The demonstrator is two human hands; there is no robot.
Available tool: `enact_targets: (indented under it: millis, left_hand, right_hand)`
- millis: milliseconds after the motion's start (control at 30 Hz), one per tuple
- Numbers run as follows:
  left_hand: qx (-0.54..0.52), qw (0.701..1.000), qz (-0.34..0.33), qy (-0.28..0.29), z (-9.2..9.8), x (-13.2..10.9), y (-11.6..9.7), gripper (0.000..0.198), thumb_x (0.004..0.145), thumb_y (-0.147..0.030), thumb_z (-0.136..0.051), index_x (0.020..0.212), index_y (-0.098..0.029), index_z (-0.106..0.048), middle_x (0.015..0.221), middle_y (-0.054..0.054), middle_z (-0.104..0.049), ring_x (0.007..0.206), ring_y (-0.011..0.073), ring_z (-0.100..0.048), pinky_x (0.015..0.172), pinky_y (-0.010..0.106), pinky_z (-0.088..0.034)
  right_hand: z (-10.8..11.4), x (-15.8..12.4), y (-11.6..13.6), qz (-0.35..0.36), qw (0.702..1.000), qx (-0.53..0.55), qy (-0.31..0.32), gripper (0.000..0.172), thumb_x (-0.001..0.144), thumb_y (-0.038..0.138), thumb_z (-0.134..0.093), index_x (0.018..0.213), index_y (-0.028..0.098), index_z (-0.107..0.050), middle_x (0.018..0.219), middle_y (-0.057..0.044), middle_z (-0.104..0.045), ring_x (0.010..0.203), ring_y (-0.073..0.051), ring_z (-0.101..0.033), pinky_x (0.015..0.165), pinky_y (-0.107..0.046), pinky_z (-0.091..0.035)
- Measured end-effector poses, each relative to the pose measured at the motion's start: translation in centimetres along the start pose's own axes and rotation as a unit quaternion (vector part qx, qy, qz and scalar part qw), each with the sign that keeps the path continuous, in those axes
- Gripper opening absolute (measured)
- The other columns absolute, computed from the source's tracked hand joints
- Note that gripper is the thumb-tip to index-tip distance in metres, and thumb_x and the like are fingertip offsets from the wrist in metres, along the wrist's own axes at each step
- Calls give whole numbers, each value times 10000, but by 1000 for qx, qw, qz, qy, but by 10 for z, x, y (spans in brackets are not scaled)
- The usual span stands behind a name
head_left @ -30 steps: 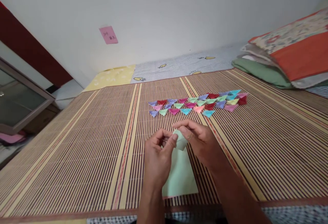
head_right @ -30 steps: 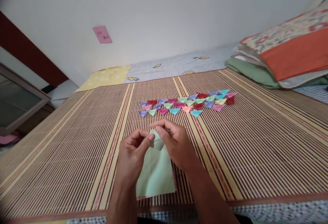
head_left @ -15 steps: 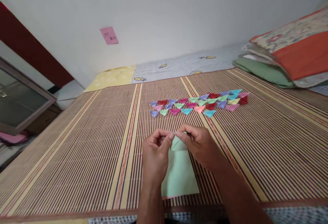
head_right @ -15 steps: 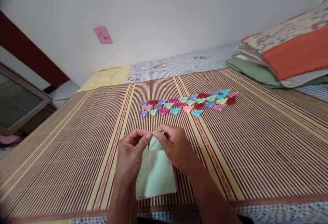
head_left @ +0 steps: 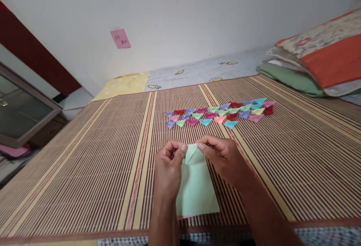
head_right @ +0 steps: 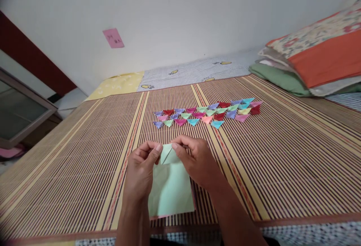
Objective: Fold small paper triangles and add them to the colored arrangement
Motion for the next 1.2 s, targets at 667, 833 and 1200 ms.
enact_targets:
  millis: [667,833,1200]
  left_hand:
    - [21,998,20,48,1,1,-1,178,820,-305,-771,738,-157,-715,640,-1,-642,591,108,-531,571,223,-410]
    - [-39,999,4,2,0,0,1,185,824,-300,-770,728,-154,-710,617,-7,-633,576,103,-517,576,223,-406]
    - [-58,998,13,-20,-5,0,-1,185,764,-298,-806,709,-144,-719,599,5,-650,562,113,-562,580,232,-457]
  right_hand:
    - [-13,-2,-21,-113,984,138,3,307,896,369,-647,676,193,-525,579,62,-425,520,-97,-375,465,-223,-298]
    - [-13,1,-16,-98,975,195,49,229,898,386,-655,798,180,-649,661,30,-531,593,-117,-488,548,-234,-410]
    - [-15,-1,-9,-104,989,95,-40,233,857,354,-663,711,180,-609,584,46,-448,517,-101,-382,450,-224,-309]
Point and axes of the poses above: each hand's wrist, its own x-axis towards the middle knuckle, its own z-axis out of the back of the hand, y = z × x, the point moved 3 cm from there along x, towards the middle knuckle
